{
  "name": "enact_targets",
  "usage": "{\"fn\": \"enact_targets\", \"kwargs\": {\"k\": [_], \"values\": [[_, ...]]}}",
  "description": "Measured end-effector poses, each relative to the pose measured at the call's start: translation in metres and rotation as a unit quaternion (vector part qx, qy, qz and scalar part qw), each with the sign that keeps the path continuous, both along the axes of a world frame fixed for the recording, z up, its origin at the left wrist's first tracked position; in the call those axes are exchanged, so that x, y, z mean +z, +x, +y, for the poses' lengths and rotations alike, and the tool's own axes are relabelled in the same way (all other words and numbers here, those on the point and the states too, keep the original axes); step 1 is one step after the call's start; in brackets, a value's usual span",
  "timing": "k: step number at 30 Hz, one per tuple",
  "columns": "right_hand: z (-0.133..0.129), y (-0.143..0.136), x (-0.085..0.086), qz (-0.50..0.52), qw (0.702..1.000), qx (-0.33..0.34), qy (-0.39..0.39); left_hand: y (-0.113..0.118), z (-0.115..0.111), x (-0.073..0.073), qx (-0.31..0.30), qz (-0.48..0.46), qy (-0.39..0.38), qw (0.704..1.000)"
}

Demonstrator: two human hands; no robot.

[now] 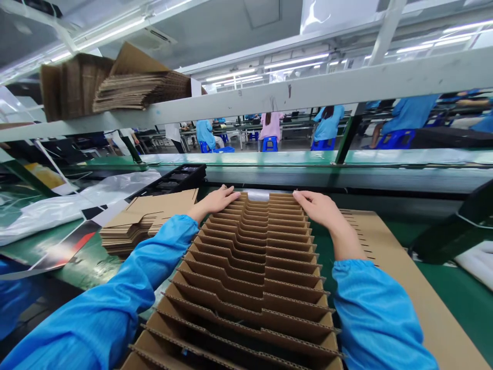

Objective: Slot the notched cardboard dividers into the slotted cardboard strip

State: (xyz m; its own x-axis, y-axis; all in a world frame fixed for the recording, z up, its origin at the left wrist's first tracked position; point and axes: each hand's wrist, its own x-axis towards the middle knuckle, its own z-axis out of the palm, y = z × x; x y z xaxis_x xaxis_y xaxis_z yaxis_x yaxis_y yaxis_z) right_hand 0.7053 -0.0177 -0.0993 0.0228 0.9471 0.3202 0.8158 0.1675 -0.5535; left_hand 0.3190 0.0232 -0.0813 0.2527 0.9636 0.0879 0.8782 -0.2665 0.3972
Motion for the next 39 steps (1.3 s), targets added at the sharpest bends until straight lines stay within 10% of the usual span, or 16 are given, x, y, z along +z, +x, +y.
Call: {"fn": "enact_targets", "kwargs": {"k": [5, 9, 14, 18, 24, 39], "values": [[-0.001, -0.002, -0.003, 0.018, 0.999, 0.042, 0.023, -0.01, -0.032, 0.009, 0.014, 0.0, 0.098, 0.995], [0.0, 0.0, -0.006, 0.022, 0.998, 0.043, 0.029, -0.088, -0.062, 0.02, 0.018, -0.022, 0.266, 0.963], [0.004, 0.001, -0.009, 0.037, 0.998, 0.047, 0.03, -0.233, -0.059, 0.042, -0.006, 0.096, 0.031, 0.995], [0.005, 0.0, -0.011, 0.045, 0.997, 0.05, 0.04, -0.292, -0.047, 0.037, -0.007, 0.158, -0.119, 0.98], [0.003, 0.002, -0.011, 0.042, 0.998, 0.044, 0.034, -0.298, -0.029, 0.021, -0.043, 0.161, -0.124, 0.978], [0.002, 0.002, -0.014, 0.04, 0.998, 0.045, 0.037, -0.278, 0.011, 0.042, 0.052, 0.225, -0.173, 0.957]]}}
